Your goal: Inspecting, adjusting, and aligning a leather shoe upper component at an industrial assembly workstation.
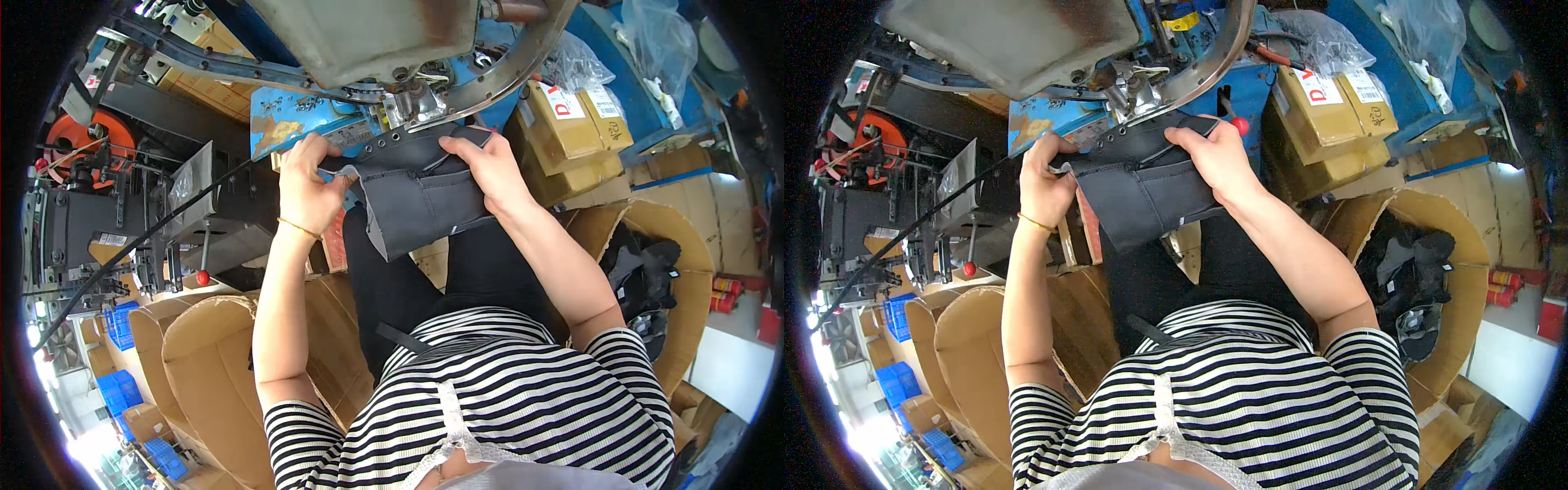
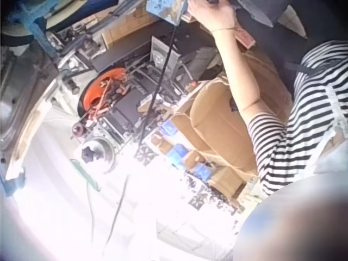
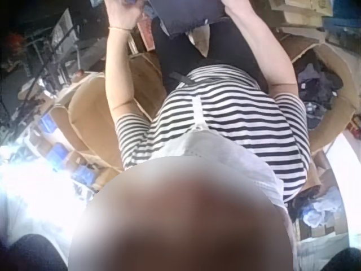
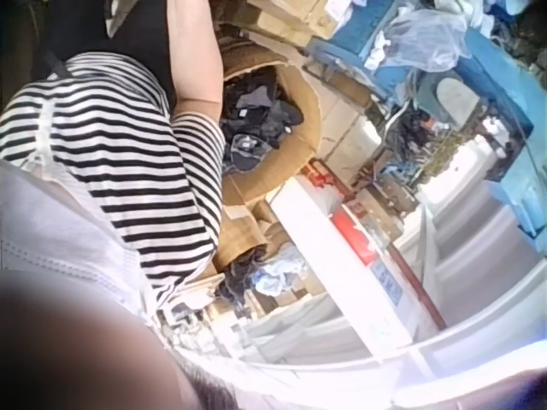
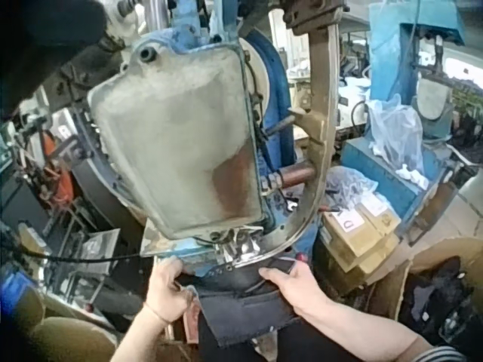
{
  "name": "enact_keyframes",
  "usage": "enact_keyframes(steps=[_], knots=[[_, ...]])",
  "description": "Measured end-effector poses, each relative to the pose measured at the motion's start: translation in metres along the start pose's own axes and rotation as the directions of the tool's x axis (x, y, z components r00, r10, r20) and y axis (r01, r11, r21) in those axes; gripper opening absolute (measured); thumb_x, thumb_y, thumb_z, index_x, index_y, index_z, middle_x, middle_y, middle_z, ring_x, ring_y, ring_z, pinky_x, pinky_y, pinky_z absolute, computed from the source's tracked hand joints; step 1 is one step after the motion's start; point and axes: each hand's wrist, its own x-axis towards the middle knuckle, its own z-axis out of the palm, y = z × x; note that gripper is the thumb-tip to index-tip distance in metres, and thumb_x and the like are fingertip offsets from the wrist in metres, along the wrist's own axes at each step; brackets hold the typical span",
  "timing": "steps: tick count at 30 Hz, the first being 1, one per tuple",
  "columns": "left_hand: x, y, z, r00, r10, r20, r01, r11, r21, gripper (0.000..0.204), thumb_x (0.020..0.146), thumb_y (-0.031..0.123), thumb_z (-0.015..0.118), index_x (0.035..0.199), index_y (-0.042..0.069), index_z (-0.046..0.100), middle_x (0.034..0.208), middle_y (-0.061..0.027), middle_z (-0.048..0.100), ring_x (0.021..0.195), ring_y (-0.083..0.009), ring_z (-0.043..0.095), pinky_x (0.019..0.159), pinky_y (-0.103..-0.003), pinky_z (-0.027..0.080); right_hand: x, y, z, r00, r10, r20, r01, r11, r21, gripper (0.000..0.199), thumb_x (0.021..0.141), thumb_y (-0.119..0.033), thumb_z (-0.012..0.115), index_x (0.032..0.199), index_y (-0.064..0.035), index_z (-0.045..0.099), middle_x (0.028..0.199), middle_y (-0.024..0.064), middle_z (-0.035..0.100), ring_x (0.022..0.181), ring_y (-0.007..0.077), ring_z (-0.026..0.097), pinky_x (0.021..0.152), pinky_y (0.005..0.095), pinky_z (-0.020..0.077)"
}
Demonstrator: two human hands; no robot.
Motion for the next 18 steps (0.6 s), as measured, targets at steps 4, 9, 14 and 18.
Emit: enact_keyframes(steps=[4,9,14,18], knots=[[0.006,-0.008,-0.001,0.997,-0.023,0.070,0.026,0.999,-0.046,0.031,0.058,0.007,0.080,0.078,0.005,0.057,0.079,-0.0081,0.059,0.081,-0.0303,0.056,0.074,-0.038,0.040,0.001,-0.005,0.002,1.000,0.020,0.005,-0.020,1.000,0.003,0.011,0.081,-0.009,0.067,0.084,0.0022,0.067,0.078,0.0078,0.069,0.063,0.0136,0.064,0.059,0.0264,0.0500],[0.010,0.001,-0.005,0.999,0.024,0.040,-0.025,0.999,0.024,0.030,0.059,0.007,0.080,0.078,0.004,0.056,0.079,-0.0086,0.058,0.082,-0.0322,0.056,0.073,-0.038,0.041,-0.006,-0.004,0.005,0.990,0.131,-0.043,-0.127,0.989,0.069,0.012,0.082,-0.008,0.065,0.086,0.0035,0.068,0.079,0.0083,0.069,0.063,0.0142,0.064,0.058,0.0272,0.0500],[0.021,-0.010,-0.008,0.998,0.032,0.052,-0.032,0.999,-0.010,0.030,0.059,0.007,0.079,0.078,0.004,0.056,0.080,-0.0097,0.057,0.083,-0.0330,0.056,0.073,-0.039,0.042,-0.014,0.010,0.015,0.995,0.047,-0.085,-0.035,0.990,0.136,0.012,0.083,-0.008,0.064,0.086,0.0031,0.067,0.079,0.0085,0.068,0.064,0.0137,0.063,0.057,0.0262,0.0492],[0.019,-0.013,-0.006,0.997,0.043,0.064,-0.042,0.999,-0.020,0.031,0.058,0.006,0.079,0.079,0.003,0.056,0.081,-0.0107,0.057,0.084,-0.0336,0.055,0.074,-0.039,0.042,-0.016,0.005,0.014,0.998,0.046,-0.041,-0.040,0.991,0.129,0.011,0.083,-0.008,0.064,0.086,0.0028,0.066,0.080,0.0087,0.068,0.065,0.0136,0.063,0.058,0.0257,0.0496]])
